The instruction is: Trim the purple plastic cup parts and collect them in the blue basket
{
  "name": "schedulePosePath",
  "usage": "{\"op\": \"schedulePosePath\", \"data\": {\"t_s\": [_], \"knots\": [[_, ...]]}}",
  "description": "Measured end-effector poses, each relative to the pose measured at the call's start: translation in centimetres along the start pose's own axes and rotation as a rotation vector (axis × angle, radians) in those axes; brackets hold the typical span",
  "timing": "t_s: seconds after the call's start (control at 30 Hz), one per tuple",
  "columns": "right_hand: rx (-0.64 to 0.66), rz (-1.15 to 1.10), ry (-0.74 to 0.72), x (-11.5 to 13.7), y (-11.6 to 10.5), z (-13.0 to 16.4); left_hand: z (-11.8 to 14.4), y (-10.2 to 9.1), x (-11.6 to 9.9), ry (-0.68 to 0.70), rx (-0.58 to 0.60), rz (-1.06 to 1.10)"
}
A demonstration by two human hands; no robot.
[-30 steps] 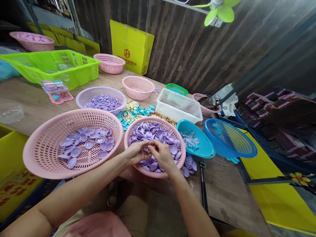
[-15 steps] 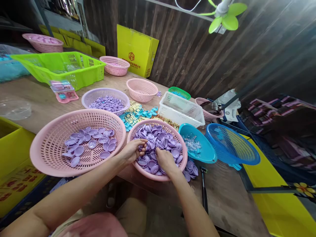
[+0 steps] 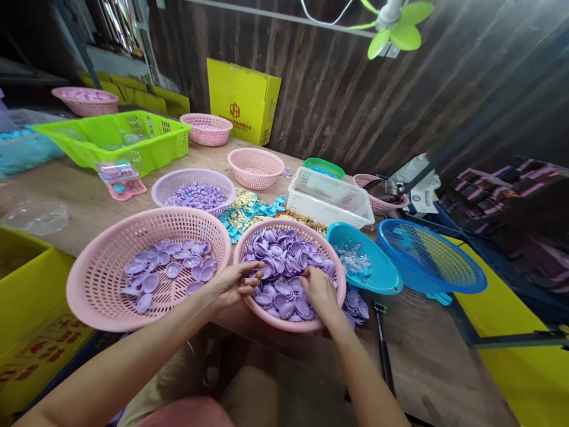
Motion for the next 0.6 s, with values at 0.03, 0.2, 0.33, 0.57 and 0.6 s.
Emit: {"op": "schedulePosePath", "data": {"t_s": [0.03,0.2,0.33,0.57,0.6], "knots": [[0.000,0.086,-0.031,-0.2,0.4,0.3,0.5,-0.7,-0.9,0.027,-0.017,0.012],[-0.037,0.112,-0.117,-0.2,1.6,0.9,2.1,-4.0,-6.4,0.191,-0.094,0.068],[-0.075,-0.078,-0.105,-0.4,2.1,0.5,2.0,-6.3,-11.9,0.405,-0.342,0.100],[-0.085,-0.307,-0.025,-0.7,1.8,0.2,-0.5,-7.1,-21.5,0.581,-0.581,0.034],[-0.097,-0.344,0.004,-0.8,1.6,0.3,-0.8,-7.1,-22.5,0.605,-0.606,-0.018]]}}
Point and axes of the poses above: each hand's wrist, its own z-axis away from the middle knuckle, its own y-axis out of the palm, x = y × z, the point moved 3 cm from there along -z, towards the middle knuckle, and after that the axes turned 12 degrees about -x, right-handed, at the moved point
